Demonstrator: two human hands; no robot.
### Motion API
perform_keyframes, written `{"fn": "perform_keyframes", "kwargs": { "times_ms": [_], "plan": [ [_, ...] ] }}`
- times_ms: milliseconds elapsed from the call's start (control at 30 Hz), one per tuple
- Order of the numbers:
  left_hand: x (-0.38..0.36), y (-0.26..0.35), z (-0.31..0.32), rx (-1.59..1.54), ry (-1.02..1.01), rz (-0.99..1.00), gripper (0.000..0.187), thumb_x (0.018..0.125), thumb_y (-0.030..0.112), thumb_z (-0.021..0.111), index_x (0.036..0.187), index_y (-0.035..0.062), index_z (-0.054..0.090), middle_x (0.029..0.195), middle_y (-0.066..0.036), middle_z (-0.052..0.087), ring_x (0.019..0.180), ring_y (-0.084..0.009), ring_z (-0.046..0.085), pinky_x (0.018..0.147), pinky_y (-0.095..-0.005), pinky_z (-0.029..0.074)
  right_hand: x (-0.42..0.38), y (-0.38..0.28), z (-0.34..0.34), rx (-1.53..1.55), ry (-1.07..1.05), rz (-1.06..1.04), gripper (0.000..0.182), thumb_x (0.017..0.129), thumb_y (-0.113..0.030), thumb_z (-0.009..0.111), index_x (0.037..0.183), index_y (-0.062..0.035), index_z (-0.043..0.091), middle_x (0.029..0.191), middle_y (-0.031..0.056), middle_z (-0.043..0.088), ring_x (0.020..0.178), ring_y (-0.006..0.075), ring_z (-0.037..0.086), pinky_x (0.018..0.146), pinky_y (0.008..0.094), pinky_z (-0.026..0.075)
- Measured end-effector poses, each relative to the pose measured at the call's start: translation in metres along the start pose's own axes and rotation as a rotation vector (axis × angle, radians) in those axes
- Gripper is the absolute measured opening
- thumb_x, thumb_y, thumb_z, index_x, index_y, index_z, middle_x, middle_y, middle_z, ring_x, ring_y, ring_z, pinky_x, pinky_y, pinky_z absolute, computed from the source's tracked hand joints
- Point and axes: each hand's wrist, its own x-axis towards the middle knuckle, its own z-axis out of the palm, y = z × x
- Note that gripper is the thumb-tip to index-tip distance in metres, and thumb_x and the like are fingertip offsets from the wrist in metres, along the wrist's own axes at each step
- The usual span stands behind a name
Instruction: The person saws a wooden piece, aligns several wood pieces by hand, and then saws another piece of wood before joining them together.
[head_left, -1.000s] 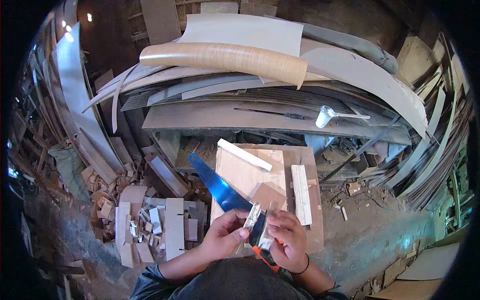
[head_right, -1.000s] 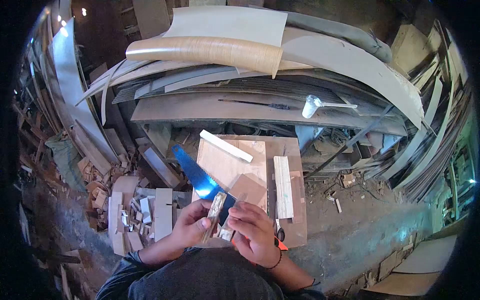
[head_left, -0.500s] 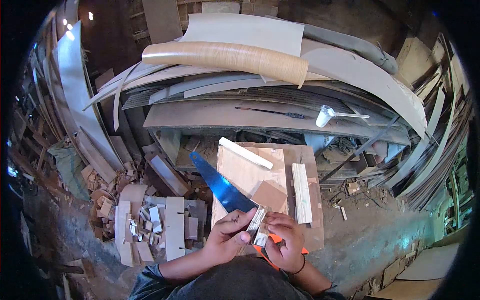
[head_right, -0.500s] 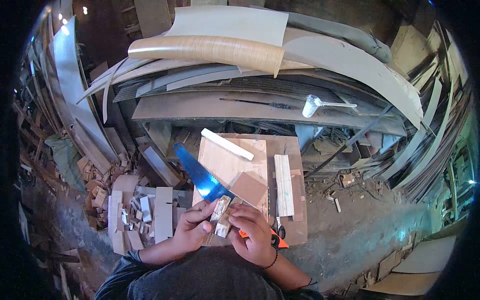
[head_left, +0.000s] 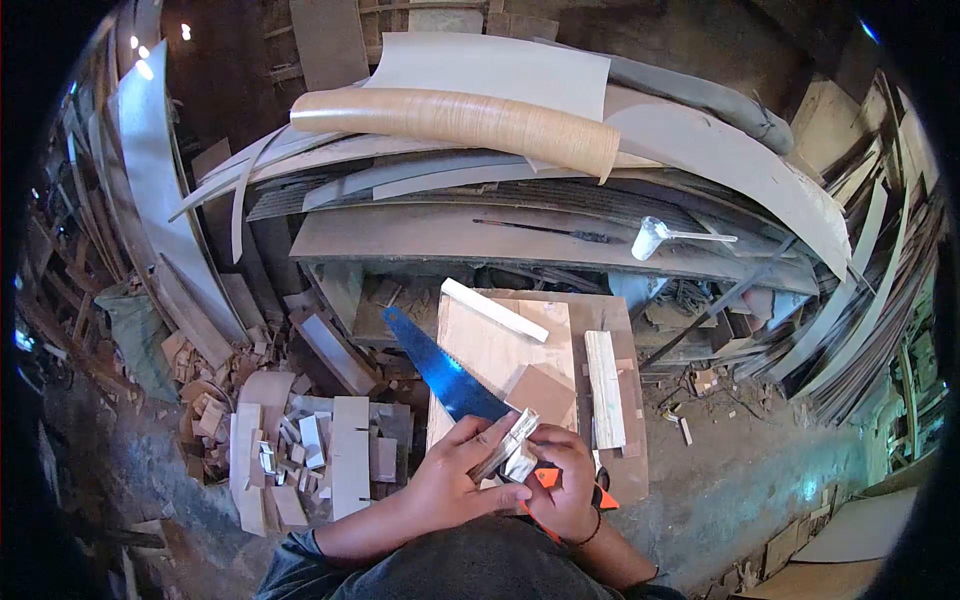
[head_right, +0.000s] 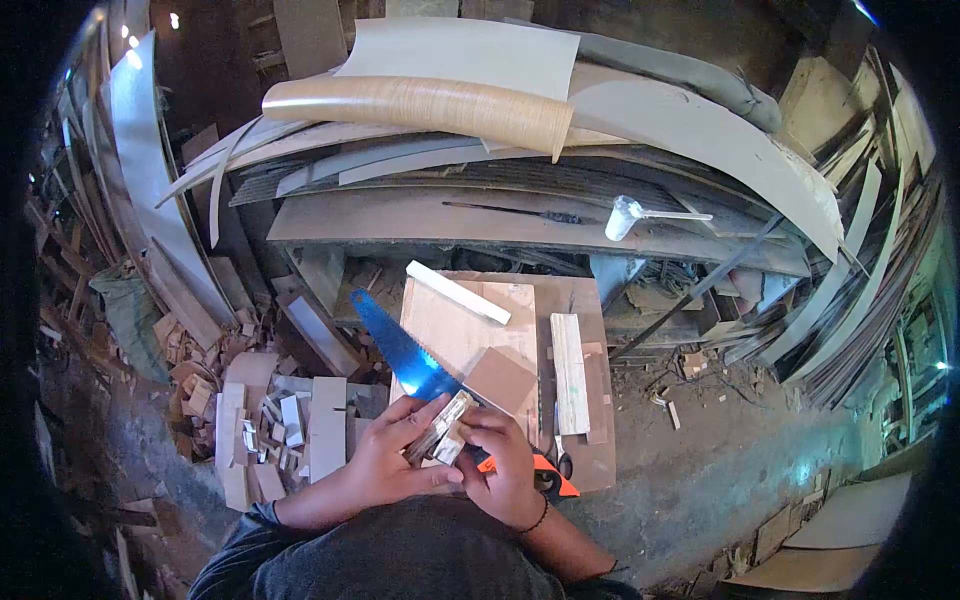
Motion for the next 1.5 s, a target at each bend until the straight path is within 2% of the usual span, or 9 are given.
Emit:
{"fn": "perform_keyframes", "kwargs": {
  "times_ms": [200,300,433,467,567,667,967,1067,1500],
  "plan": [
    [-0.001,-0.011,0.006,-0.22,0.009,-0.119,0.079,0.076,0.028,0.082,0.138,-0.0043,0.046,0.105,-0.015,0.056,0.098,-0.0243,0.057,0.085,-0.0331,0.047,-0.004,0.007,0.007,0.024,0.109,-0.081,0.05,0.067,0.002,0.077,0.11,-0.0043,0.051,0.107,0.0147,0.06,0.098,0.0328,0.061,0.082,0.0406,0.05],
    [-0.003,-0.013,0.008,-0.287,0.001,-0.132,0.076,0.077,0.027,0.081,0.138,-0.003,0.047,0.105,-0.015,0.056,0.098,-0.0245,0.057,0.085,-0.0335,0.047,-0.012,0.007,0.007,-0.04,0.083,0.03,0.052,0.069,-0.005,0.082,0.107,-0.0035,0.048,0.099,0.0149,0.057,0.088,0.0275,0.059,0.078,0.0399,0.049],
    [-0.005,-0.014,0.01,-0.243,-0.031,-0.069,0.074,0.078,0.03,0.08,0.137,-0.0024,0.048,0.104,-0.016,0.057,0.095,-0.0258,0.059,0.084,-0.0342,0.048,-0.004,-0.004,0.001,-0.167,0.017,0.037,0.045,0.061,0.004,0.076,0.101,-0.0055,0.058,0.097,0.0118,0.059,0.087,0.0291,0.06,0.075,0.0387,0.049],
    [-0.005,-0.012,0.008,-0.286,-0.083,-0.14,0.073,0.079,0.027,0.08,0.135,-0.0069,0.047,0.119,-0.017,0.055,0.11,-0.0246,0.055,0.095,-0.0342,0.043,-0.004,-0.004,0.001,-0.176,0.02,0.043,0.044,0.06,0.005,0.076,0.099,-0.0056,0.059,0.096,0.0114,0.06,0.086,0.0288,0.06,0.074,0.0381,0.049],
    [-0.004,-0.011,0.008,-0.27,-0.079,-0.155,0.074,0.078,0.029,0.081,0.134,-0.0073,0.048,0.118,-0.018,0.056,0.109,-0.0257,0.056,0.094,-0.0346,0.044,-0.008,0.002,0.004,-0.092,0.067,0.031,0.041,0.06,0.004,0.076,0.098,-0.0059,0.062,0.094,0.0099,0.061,0.084,0.0277,0.061,0.073,0.0372,0.049],
    [-0.003,-0.011,0.008,-0.147,-0.036,-0.064,0.074,0.077,0.032,0.081,0.134,-0.0033,0.05,0.104,-0.019,0.058,0.093,-0.0305,0.062,0.081,-0.0366,0.051,-0.005,0.002,0.003,-0.07,0.086,-0.035,0.04,0.061,0.001,0.078,0.098,-0.0068,0.063,0.093,0.0086,0.063,0.082,0.0269,0.061,0.072,0.0367,0.049],
    [0.0,-0.008,0.006,0.008,0.012,-0.003,0.07,0.074,0.038,0.083,0.121,-0.0053,0.056,0.096,-0.019,0.061,0.083,-0.0341,0.065,0.073,-0.0372,0.054,0.0,0.001,0.003,-0.163,0.067,-0.12,0.042,0.06,-0.004,0.08,0.099,-0.0079,0.066,0.093,0.0078,0.063,0.081,0.0255,0.06,0.07,0.0356,0.049],
    [0.003,-0.005,0.004,0.025,-0.032,-0.068,0.069,0.074,0.04,0.082,0.119,-0.0057,0.057,0.096,-0.019,0.062,0.082,-0.0342,0.066,0.071,-0.0381,0.054,-0.002,0.002,0.004,-0.16,0.076,-0.103,0.041,0.06,-0.003,0.079,0.099,-0.0075,0.066,0.093,0.0081,0.063,0.081,0.026,0.06,0.069,0.0363,0.048],
    [0.005,-0.008,0.009,0.145,0.02,0.016,0.061,0.074,0.037,0.081,0.115,-0.0042,0.06,0.097,-0.016,0.062,0.081,-0.0287,0.067,0.068,-0.0351,0.057,-0.002,0.006,0.007,-0.141,0.1,-0.105,0.039,0.061,0.0,0.077,0.098,-0.0054,0.064,0.092,0.01,0.063,0.082,0.0279,0.06,0.071,0.0374,0.049]
  ]
}}
